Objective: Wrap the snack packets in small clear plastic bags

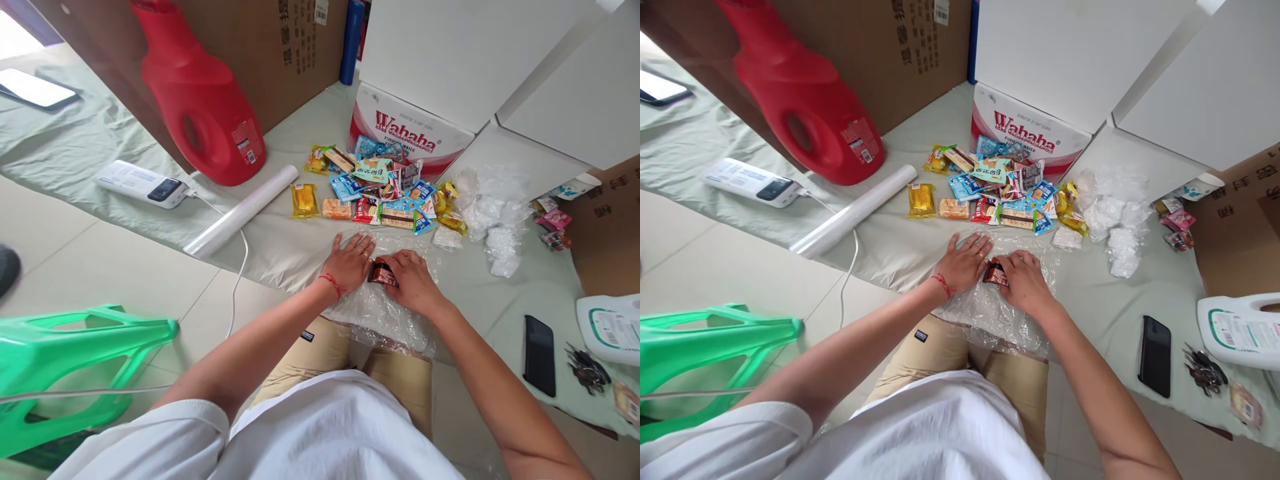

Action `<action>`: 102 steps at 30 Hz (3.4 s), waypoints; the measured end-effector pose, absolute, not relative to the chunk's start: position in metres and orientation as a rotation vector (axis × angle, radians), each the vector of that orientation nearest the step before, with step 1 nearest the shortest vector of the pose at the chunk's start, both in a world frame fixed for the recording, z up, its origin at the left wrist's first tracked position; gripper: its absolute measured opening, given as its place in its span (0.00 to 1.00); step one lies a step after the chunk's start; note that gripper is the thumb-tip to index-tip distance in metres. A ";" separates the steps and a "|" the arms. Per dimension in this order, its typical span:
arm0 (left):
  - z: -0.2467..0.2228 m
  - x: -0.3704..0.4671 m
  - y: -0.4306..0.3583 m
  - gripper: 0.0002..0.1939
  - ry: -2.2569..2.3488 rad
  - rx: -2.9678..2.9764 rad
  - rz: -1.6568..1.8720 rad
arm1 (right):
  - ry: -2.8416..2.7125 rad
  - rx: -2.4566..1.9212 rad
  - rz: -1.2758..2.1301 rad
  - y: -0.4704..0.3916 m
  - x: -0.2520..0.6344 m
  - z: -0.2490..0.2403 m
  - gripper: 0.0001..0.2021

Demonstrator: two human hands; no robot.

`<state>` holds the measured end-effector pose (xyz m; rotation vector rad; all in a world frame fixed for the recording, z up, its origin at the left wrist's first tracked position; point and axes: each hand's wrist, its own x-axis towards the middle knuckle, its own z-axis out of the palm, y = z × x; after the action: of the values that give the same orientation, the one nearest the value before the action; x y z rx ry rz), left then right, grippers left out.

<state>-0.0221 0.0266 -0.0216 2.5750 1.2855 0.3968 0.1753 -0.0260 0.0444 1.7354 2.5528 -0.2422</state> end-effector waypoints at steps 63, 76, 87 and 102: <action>-0.001 -0.108 0.020 0.26 1.432 2.148 1.339 | 2.560 2.233 -1.002 -0.031 0.211 0.046 0.14; 0.025 -0.031 -0.062 0.22 0.842 2.677 0.823 | 2.386 2.116 -1.364 -0.001 0.221 0.042 0.16; 0.000 -0.025 -0.034 0.18 1.068 2.690 0.670 | 2.091 2.111 -1.607 -0.032 0.286 0.064 0.21; 0.034 -0.015 -0.030 0.07 1.153 2.763 0.443 | 2.583 1.922 -0.344 0.068 0.212 0.047 0.20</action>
<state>-0.0149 -0.0295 0.0343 2.7629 1.1532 0.4435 0.2121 0.0684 0.0471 1.9224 2.5833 -0.3438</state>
